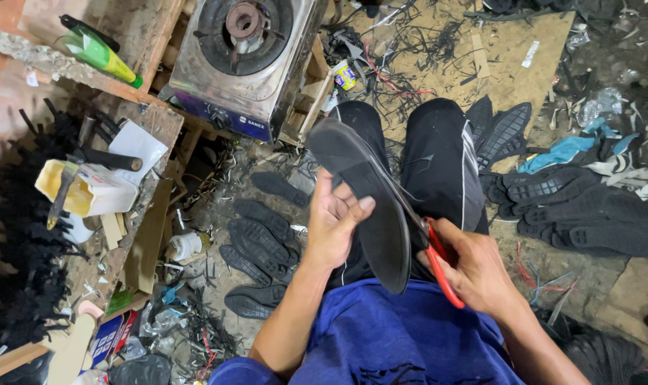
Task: The person sits on the floor of a cluttered workshop holding a rubber sandal sole in one hand and red-handled scissors in the other. They trim the edge of the sole with the scissors, rotating the sole to work around its perimeter, then place the trimmed sole down among a pile of similar soles on the floor.
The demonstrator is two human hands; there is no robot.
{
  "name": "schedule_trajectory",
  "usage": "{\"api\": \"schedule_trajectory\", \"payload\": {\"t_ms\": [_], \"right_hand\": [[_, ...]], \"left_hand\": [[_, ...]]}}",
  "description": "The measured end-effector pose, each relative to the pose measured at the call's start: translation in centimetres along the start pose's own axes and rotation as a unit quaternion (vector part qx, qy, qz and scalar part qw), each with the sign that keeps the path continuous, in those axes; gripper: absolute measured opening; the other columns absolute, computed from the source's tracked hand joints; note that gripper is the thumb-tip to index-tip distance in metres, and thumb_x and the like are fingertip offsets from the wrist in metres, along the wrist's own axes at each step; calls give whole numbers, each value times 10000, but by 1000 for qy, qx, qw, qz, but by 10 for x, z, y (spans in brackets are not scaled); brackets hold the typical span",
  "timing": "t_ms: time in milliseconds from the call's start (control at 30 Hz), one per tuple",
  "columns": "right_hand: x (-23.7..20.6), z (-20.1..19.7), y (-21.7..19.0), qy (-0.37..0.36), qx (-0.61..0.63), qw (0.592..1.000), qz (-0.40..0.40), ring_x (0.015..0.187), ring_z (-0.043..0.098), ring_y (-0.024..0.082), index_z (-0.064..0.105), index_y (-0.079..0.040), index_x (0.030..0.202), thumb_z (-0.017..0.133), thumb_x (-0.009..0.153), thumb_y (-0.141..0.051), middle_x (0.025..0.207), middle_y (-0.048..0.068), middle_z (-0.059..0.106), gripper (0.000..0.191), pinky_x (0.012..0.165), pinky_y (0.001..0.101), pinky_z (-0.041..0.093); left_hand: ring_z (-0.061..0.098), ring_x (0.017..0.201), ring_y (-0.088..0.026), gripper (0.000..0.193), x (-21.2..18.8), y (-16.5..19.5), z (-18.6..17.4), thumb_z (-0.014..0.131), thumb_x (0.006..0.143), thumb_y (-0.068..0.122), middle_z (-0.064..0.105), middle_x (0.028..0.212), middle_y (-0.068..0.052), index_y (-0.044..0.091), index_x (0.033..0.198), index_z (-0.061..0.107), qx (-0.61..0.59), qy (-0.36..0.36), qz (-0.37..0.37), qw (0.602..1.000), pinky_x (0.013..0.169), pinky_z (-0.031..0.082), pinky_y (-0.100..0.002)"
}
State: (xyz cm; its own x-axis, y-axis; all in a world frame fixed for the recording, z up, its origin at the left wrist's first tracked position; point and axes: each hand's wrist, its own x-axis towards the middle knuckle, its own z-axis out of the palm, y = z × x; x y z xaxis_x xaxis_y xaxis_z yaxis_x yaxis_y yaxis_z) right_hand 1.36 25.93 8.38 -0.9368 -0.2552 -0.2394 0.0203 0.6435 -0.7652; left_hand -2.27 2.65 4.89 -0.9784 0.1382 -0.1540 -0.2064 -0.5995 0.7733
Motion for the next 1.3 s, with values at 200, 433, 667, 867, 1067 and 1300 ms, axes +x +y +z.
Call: {"api": "schedule_trajectory", "payload": {"t_ms": [200, 433, 667, 867, 1067, 1300], "right_hand": [[8, 5, 10, 63, -83, 994, -38, 594, 599, 425, 642, -52, 1116, 719, 814, -377, 632, 200, 598, 450, 552, 500, 439], [1, 11, 21, 36, -42, 998, 18, 529, 619, 381, 662, -85, 1134, 751, 791, -370, 591, 192, 580, 455, 537, 476, 470], [4, 10, 13, 81, -101, 991, -41, 628, 622, 406, 620, -46, 1182, 719, 799, -426, 671, 185, 621, 549, 593, 500, 466], [7, 8, 13, 76, -114, 990, -15, 613, 625, 392, 626, -50, 1170, 743, 773, -459, 656, 175, 622, 582, 588, 490, 473], [5, 15, 25, 80, -102, 991, -19, 540, 612, 376, 658, -57, 1082, 801, 737, -453, 598, 158, 604, 544, 529, 474, 466], [-2, 19, 31, 56, 19, 998, 33, 469, 516, 242, 642, -48, 939, 812, 804, -321, 558, 129, 557, 348, 486, 369, 441]], "left_hand": [[657, 1172, -193, 734, -7, -9, 6, 675, 957, -66, 644, 1329, -127, 120, 1564, 305, -13, -16, -15, 1000, 964, 549, -297], [647, 1183, -176, 522, -1, 8, -4, 677, 989, -51, 682, 1317, -121, 7, 1467, 475, 38, -6, -9, 999, 1021, 522, -289], [674, 1102, -140, 565, 3, 4, 3, 684, 946, -52, 690, 1245, -96, 46, 1454, 457, 30, -4, -14, 999, 906, 553, -252], [682, 1030, -111, 570, -1, -4, 5, 694, 956, -26, 699, 1230, -90, 33, 1469, 453, 9, -7, -35, 999, 878, 546, -236], [651, 925, -61, 574, -4, -8, -5, 717, 956, 8, 702, 1206, -59, 51, 1470, 465, 29, 0, -41, 999, 766, 499, -195], [633, 921, -62, 440, 0, -10, -16, 703, 1117, 135, 694, 1122, -49, 18, 1475, 475, -52, -46, -6, 998, 768, 486, -192]]}}
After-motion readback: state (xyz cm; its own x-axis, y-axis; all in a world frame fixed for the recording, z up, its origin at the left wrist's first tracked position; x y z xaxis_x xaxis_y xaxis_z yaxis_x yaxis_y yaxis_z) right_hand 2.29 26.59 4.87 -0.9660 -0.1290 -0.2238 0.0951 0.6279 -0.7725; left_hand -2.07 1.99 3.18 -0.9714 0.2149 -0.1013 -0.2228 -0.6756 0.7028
